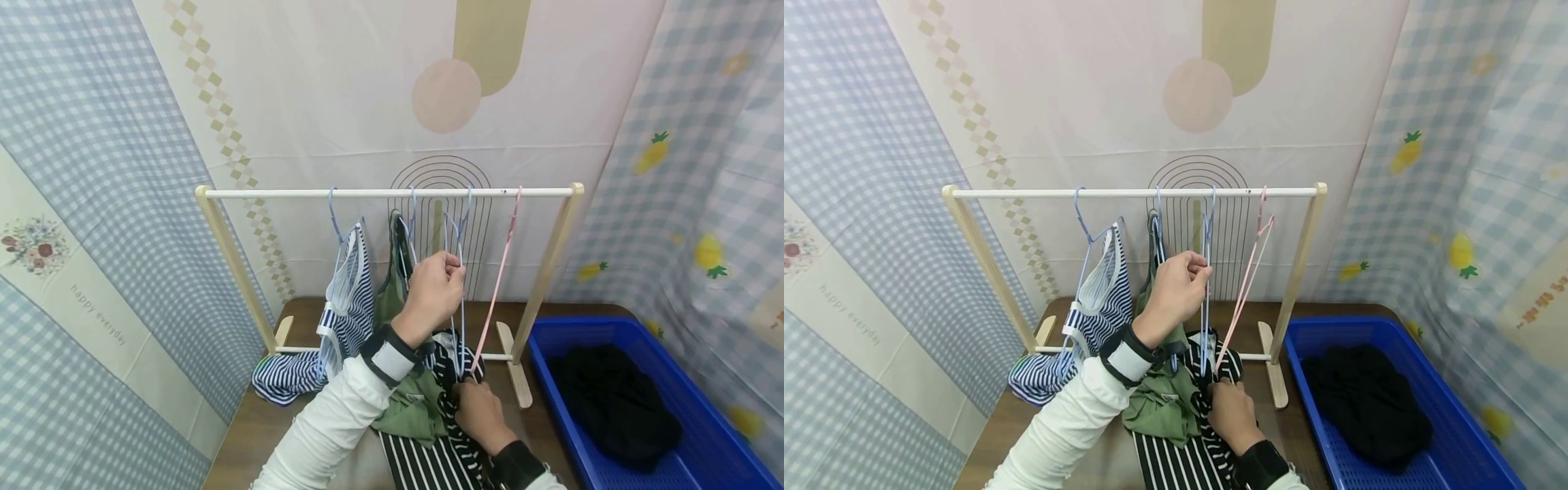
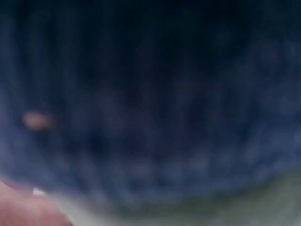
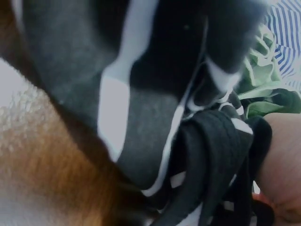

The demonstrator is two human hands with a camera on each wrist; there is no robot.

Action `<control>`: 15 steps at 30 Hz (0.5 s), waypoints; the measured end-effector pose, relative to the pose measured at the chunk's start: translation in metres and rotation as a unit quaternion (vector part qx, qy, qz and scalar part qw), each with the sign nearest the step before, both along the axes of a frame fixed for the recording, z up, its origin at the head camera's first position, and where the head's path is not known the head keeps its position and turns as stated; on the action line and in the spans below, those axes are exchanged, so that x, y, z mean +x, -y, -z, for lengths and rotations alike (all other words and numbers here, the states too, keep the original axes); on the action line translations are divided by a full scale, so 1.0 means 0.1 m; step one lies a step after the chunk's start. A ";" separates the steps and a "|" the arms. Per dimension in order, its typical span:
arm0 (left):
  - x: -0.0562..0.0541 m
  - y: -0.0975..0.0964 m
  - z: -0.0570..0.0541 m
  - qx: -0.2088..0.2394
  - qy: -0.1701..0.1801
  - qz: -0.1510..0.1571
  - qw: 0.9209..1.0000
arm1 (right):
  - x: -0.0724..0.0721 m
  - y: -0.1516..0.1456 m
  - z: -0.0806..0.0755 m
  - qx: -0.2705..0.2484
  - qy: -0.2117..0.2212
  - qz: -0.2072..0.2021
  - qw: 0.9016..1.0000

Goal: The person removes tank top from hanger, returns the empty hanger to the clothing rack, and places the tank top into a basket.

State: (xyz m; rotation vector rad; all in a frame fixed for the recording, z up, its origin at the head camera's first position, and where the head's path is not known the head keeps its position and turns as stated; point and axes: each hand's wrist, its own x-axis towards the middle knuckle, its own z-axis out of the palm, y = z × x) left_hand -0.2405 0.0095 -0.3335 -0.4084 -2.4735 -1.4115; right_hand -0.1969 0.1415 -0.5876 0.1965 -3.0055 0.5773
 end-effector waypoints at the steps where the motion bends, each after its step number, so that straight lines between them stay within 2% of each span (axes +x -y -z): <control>1: 0.00 0.00 0.00 -0.004 -0.005 0.000 1.000 | 0.00 0.00 0.00 -0.001 0.001 0.000 1.000; 10: 0.05 0.01 0.02 -0.038 -0.037 0.004 0.999 | 0.00 -0.01 0.02 0.003 -0.001 -0.006 1.000; 15: 0.11 0.07 0.05 -0.028 -0.092 -0.015 0.995 | 0.00 -0.01 0.00 0.000 -0.007 -0.003 1.000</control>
